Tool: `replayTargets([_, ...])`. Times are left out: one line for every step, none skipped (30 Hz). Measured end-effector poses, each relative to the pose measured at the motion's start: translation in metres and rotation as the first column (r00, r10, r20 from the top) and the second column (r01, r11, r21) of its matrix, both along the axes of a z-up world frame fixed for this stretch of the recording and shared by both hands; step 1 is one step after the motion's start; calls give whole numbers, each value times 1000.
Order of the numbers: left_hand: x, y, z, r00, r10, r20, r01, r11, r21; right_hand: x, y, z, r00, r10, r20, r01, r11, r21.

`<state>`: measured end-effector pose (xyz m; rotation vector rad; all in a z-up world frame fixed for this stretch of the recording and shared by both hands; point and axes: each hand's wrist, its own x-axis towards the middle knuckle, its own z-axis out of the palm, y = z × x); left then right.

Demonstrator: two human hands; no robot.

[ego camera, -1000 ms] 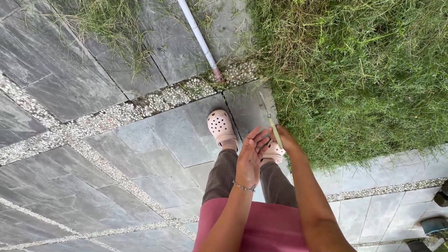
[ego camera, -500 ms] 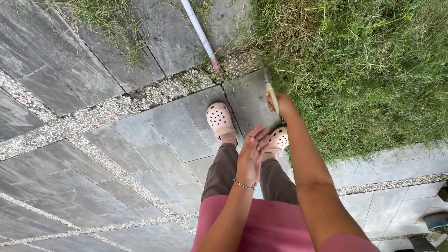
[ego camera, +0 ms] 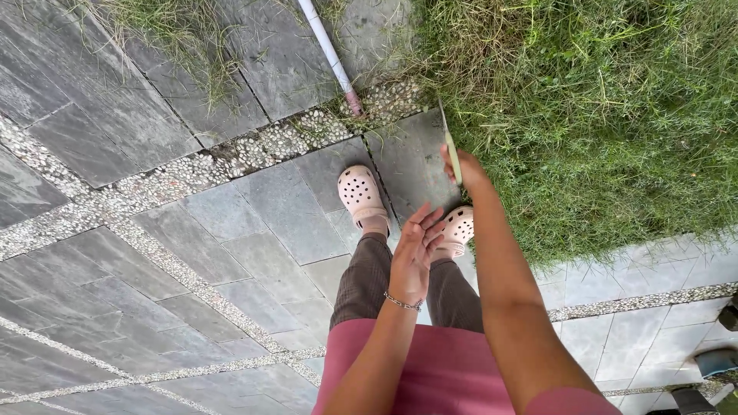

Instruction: The recorder uses gardening shears to trim grass along the edge of a paved walkway and then sweeps the clippings.

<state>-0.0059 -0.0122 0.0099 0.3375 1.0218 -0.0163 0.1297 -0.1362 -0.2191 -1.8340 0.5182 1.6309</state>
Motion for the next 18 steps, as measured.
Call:
replayTargets([0,-1,1,1000,1,-2,-1,1000,0,7,6,-2,1000,1,-2,-1,1000,0])
replayTargets([0,-1,1,1000,0,-8,-1,1000,-4,15,15,-4,997,61,51,-61,998,-15])
replayTargets([1,0,1,1000,0,-15,-1,1000,-8,24,23,-6,987,123,102,-120,992,-34])
replayTargets([1,0,1,1000,0,-16,0,1000,-7,25,25,-4,987,122,101,-119,992,-32])
replayTargets([1,2,2,1000,-1,-17,0,1000,-3,27,27,-2,990,49,134,-51,999,11])
replayTargets([2,1,2,1000,2,-15,-2,1000,0,30,29,0,986,-22,166,13,998,55])
replayTargets([3,2,1,1000,4,-14,-4,1000,-1,29,28,6,986,-20,167,11,998,54])
replayTargets([3,3,2,1000,-4,-24,4,1000,-4,27,26,13,989,33,147,-38,999,34])
replayTargets([3,4,2,999,-13,-35,13,1000,-8,24,24,20,988,85,126,-88,996,15])
replayTargets([3,3,2,999,-10,-32,10,1000,-8,23,23,22,988,88,129,-90,996,15])
replayTargets([2,3,1,999,-4,-32,4,1000,-13,22,22,23,992,113,57,-112,994,-16])
replayTargets([2,2,0,999,1,-34,-2,1000,-19,19,20,25,991,134,-18,-135,990,-48])
replayTargets([3,3,0,999,3,-34,-3,1000,-19,20,20,20,991,136,-17,-137,989,-49])
replayTargets([4,4,1,1000,2,-28,-2,1000,-20,19,20,15,998,57,-19,-57,998,-38])
replayTargets([5,4,1,1000,0,-23,-1,1000,-21,19,20,10,1000,-23,-21,22,999,-27])
replayTargets([5,5,0,1000,0,-26,-1,1000,-23,25,33,8,999,-23,-24,22,999,-29])
replayTargets([5,5,0,1000,-7,-26,6,1000,-12,32,45,5,998,-57,39,56,998,28])
replayTargets([6,6,-1,1000,-12,-24,13,1000,3,41,58,2,990,-93,102,84,992,90])
